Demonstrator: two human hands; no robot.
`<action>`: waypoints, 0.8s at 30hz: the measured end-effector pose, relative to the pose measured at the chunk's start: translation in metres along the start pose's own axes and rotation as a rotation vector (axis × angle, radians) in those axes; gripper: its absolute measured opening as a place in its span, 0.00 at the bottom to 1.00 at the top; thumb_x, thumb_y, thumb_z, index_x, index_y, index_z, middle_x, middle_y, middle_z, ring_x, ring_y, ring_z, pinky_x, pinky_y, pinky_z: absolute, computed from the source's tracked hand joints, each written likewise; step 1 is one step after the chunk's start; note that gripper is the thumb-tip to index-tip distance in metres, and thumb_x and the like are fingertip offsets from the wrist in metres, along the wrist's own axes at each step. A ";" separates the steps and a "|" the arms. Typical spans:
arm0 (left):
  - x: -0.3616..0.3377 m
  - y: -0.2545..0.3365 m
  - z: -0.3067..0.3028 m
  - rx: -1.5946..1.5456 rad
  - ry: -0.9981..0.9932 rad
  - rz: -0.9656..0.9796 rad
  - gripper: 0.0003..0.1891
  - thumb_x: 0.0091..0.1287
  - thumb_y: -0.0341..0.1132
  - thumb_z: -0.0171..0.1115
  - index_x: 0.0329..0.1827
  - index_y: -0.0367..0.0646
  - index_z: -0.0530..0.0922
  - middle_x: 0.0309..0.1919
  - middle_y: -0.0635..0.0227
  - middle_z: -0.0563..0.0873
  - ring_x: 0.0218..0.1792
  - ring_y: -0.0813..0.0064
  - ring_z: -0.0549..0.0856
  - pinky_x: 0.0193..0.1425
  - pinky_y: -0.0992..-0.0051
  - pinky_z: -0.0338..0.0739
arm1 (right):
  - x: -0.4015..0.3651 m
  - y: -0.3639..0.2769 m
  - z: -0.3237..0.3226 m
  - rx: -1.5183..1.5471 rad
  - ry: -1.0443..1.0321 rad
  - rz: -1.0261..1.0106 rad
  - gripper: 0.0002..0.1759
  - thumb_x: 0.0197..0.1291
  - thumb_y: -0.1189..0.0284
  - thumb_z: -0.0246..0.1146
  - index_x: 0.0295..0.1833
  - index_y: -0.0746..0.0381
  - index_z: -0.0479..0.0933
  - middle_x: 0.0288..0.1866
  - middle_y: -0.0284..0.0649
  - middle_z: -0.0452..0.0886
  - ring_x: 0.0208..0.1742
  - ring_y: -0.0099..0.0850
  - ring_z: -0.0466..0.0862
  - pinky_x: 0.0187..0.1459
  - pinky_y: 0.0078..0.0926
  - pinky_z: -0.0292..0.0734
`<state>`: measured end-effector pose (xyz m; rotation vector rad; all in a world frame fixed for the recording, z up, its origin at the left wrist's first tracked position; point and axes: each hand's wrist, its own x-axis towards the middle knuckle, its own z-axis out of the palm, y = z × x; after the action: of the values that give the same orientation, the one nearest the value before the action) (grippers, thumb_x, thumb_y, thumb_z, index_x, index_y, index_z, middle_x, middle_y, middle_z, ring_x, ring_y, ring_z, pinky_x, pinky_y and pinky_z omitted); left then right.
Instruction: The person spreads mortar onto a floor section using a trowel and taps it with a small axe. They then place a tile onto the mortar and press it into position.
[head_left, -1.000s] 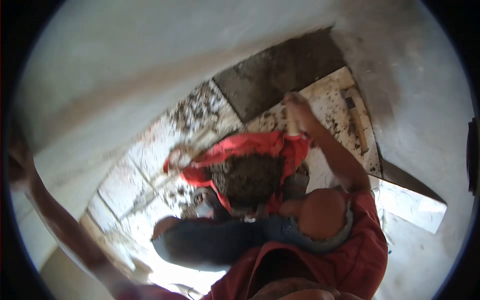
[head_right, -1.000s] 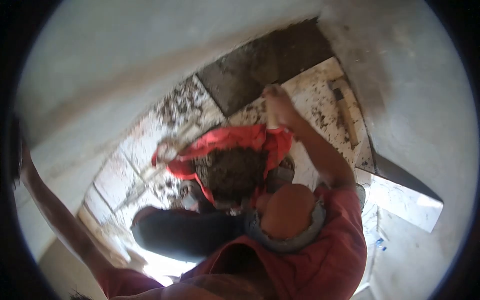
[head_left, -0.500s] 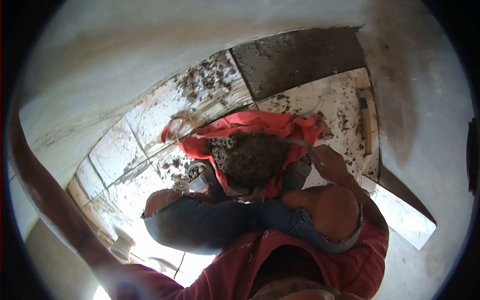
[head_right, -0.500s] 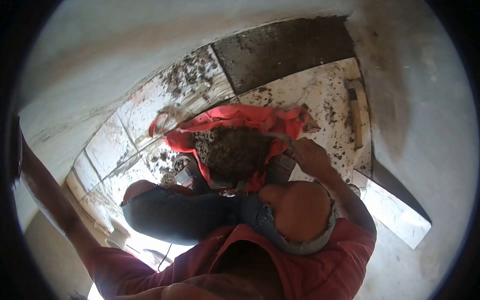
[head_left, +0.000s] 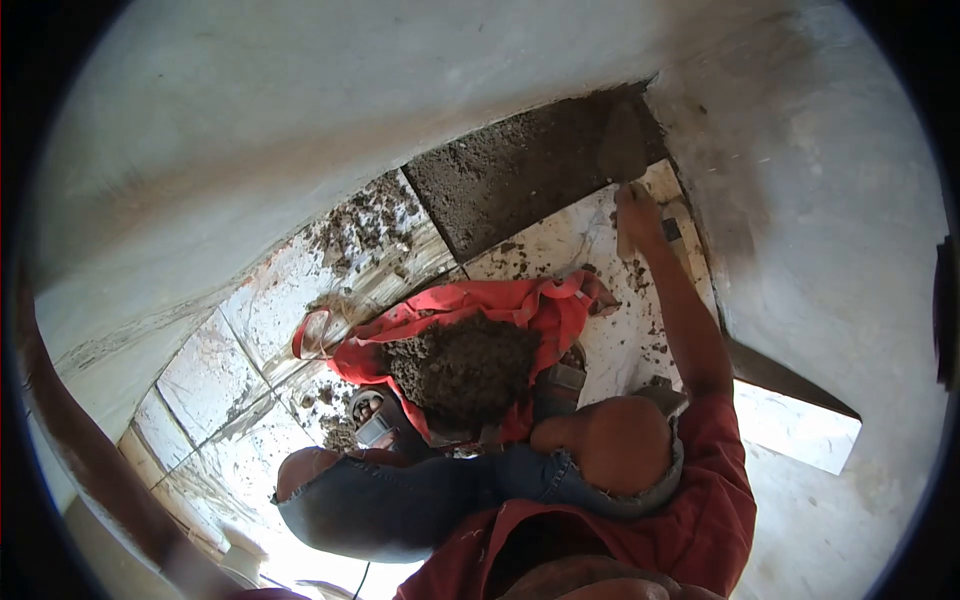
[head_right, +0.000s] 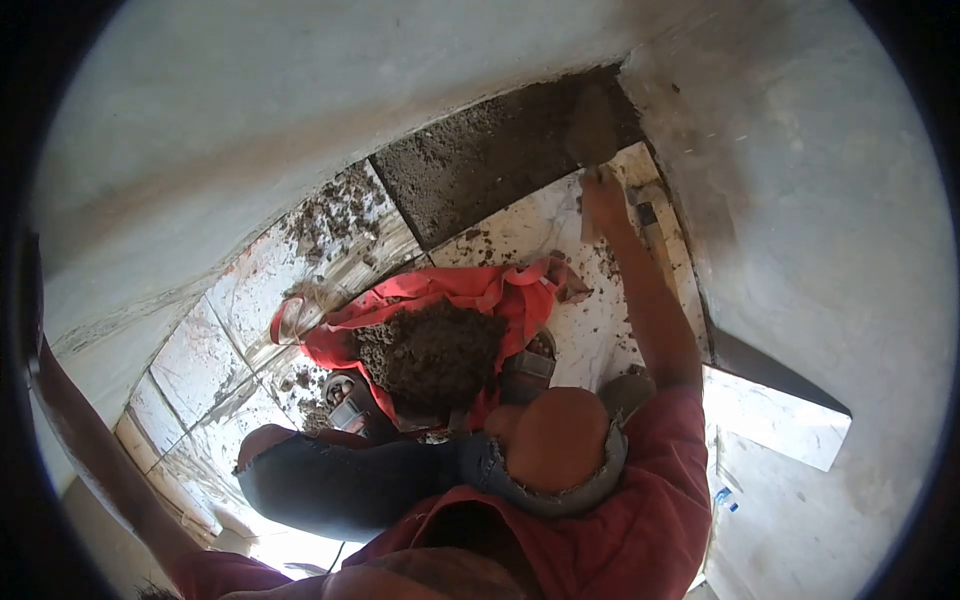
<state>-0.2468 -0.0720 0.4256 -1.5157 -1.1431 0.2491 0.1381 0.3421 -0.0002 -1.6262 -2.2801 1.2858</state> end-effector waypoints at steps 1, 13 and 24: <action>0.001 0.001 0.001 0.008 0.004 -0.006 0.19 0.70 0.49 0.35 0.44 0.45 0.71 0.45 0.57 0.76 0.45 0.63 0.79 0.43 0.59 0.72 | 0.018 -0.007 -0.001 0.111 -0.003 0.032 0.20 0.55 0.62 0.57 0.45 0.68 0.71 0.28 0.44 0.78 0.27 0.31 0.79 0.30 0.33 0.73; -0.003 0.007 0.010 0.039 0.025 -0.069 0.20 0.70 0.50 0.35 0.44 0.45 0.71 0.46 0.56 0.76 0.47 0.63 0.78 0.46 0.57 0.71 | 0.116 0.047 0.064 0.305 -0.123 -0.101 0.15 0.54 0.65 0.58 0.41 0.66 0.73 0.37 0.47 0.75 0.39 0.40 0.77 0.39 0.38 0.70; -0.013 0.010 0.009 0.078 0.033 -0.095 0.20 0.70 0.50 0.35 0.44 0.46 0.71 0.46 0.55 0.76 0.49 0.62 0.77 0.48 0.56 0.71 | 0.012 -0.040 0.217 0.349 -0.230 -0.187 0.22 0.55 0.70 0.61 0.50 0.66 0.62 0.48 0.50 0.67 0.49 0.42 0.74 0.41 0.48 0.75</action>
<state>-0.2544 -0.0749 0.4088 -1.3888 -1.1625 0.2006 -0.0022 0.2212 -0.1201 -1.1775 -2.1011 1.7754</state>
